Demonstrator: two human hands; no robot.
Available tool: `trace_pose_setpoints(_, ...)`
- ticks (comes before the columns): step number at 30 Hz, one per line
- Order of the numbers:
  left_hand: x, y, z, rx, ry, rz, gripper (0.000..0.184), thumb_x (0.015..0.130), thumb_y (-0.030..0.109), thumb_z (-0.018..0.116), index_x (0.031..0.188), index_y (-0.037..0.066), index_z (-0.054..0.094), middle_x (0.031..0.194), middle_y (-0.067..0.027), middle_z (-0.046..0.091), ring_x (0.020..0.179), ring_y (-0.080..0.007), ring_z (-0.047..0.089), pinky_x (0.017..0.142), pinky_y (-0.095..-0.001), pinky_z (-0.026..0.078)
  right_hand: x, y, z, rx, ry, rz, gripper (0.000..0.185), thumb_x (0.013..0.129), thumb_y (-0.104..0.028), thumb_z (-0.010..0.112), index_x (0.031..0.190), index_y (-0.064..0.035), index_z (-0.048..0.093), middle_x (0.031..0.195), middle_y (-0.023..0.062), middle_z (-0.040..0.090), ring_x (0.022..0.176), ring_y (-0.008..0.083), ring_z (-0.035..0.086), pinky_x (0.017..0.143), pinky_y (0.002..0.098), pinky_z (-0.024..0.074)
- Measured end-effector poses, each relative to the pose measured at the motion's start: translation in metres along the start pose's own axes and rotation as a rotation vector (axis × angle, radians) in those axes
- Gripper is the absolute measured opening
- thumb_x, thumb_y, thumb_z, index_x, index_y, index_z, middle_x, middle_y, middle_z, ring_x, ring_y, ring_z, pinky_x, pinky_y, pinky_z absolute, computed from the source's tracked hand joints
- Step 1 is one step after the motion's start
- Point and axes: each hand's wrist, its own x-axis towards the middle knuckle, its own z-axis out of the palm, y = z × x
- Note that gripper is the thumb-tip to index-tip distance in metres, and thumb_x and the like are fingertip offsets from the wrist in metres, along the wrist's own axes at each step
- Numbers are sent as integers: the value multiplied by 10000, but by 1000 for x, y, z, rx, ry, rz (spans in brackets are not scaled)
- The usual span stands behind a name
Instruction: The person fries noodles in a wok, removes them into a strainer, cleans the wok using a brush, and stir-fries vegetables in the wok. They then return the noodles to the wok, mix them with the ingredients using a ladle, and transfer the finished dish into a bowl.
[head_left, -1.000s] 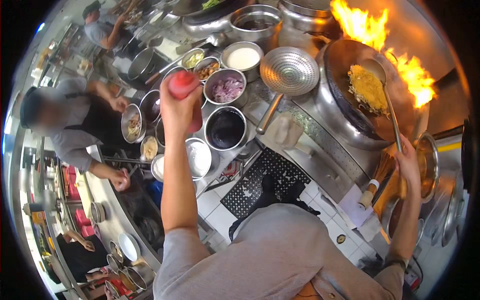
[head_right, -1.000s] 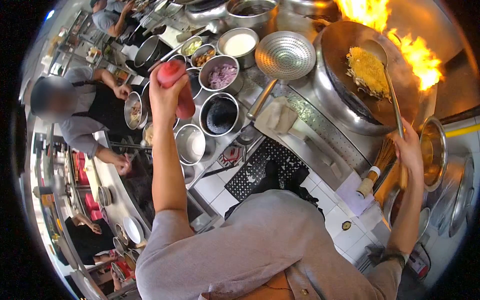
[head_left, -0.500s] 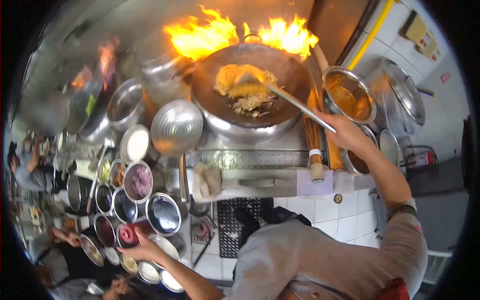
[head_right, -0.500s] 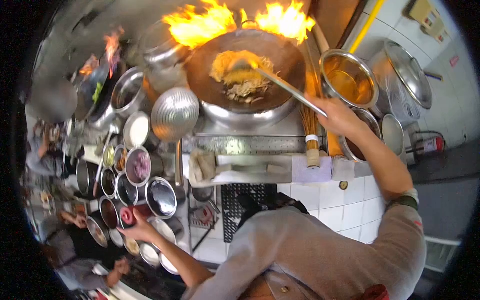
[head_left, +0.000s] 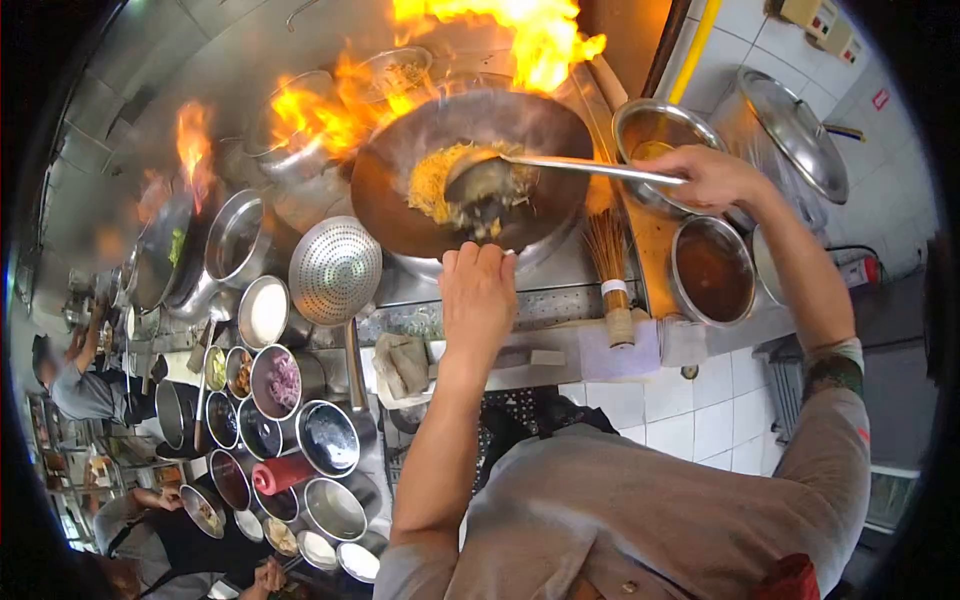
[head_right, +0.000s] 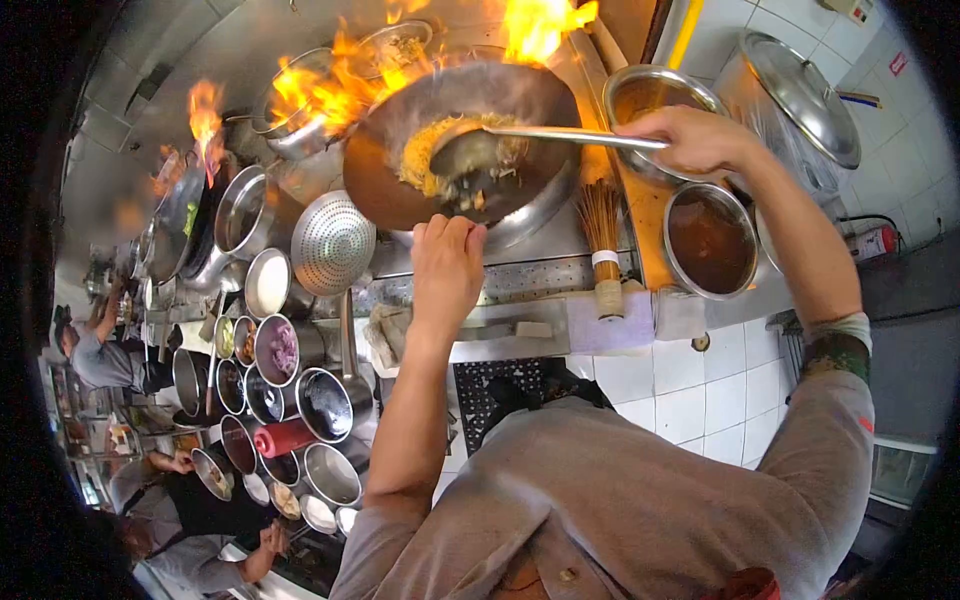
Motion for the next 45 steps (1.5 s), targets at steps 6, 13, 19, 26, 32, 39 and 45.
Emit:
trace_pose_setpoints(6, -70, 16, -31, -52, 88, 84, 79, 896, 113, 700, 865, 50, 663, 843, -157, 566, 866, -372, 537, 769, -469, 411, -37, -10, 22, -246, 234, 30, 729, 821, 74, 591, 1441, -311, 580, 1231, 137, 711, 1105, 290, 684, 981, 412, 528)
trace_pose_setpoints(13, -19, -20, 10, 87, 100, 52, 118, 895, 167, 701, 892, 63, 645, 894, -128, 577, 883, -352, 544, 729, -470, 411, 5, -21, 10, -150, 104, 80, 609, 847, 5, 623, 1416, -211, 612, 1267, 173, 691, 1118, 323, 676, 997, 396, 518)
trace_pose_setpoints(19, -68, 14, -44, -74, 82, 17, 67, 878, 117, 727, 882, 69, 681, 877, -133, 614, 896, -332, 580, 778, -437, 416, -23, -46, -8, -141, 148, 199, 592, 849, -24, 624, 1396, -250, 629, 1162, 154, 727, 1012, 349, 690, 925, 433, 541)
trace_pose_setpoints(26, -17, -29, 13, -9, 90, 32, 96, 901, 158, 695, 915, 69, 663, 899, -125, 588, 884, -348, 560, 762, -462, 420, 9, -54, 26, -233, 135, 213, 671, 798, 34, 583, 1414, -231, 610, 1135, 212, 709, 1028, 393, 673, 942, 469, 520)
trace_pose_setpoints(32, -56, 22, -55, -100, 86, 28, 91, 893, 145, 710, 915, 71, 662, 890, -114, 589, 888, -332, 559, 767, -456, 415, -33, -43, -18, 29, 78, 175, 628, 822, -14, 631, 1410, -232, 617, 1182, 178, 719, 1077, 369, 678, 1017, 409, 522)
trace_pose_setpoints(39, -27, -33, 19, 17, 52, -5, 113, 895, 155, 694, 901, 46, 663, 906, -132, 607, 902, -356, 570, 755, -474, 435, 11, -45, 30, -329, 169, 249, 664, 830, -21, 637, 1443, -272, 577, 1127, 192, 718, 974, 406, 672, 917, 466, 529)
trace_pose_setpoints(45, -36, -9, -28, -47, 36, -5, 122, 884, 167, 714, 927, 59, 676, 904, -125, 604, 904, -366, 563, 759, -486, 440, -47, -63, 1, 48, 164, 307, 602, 859, 12, 627, 1416, -216, 610, 1211, 177, 713, 1034, 324, 715, 944, 386, 539)
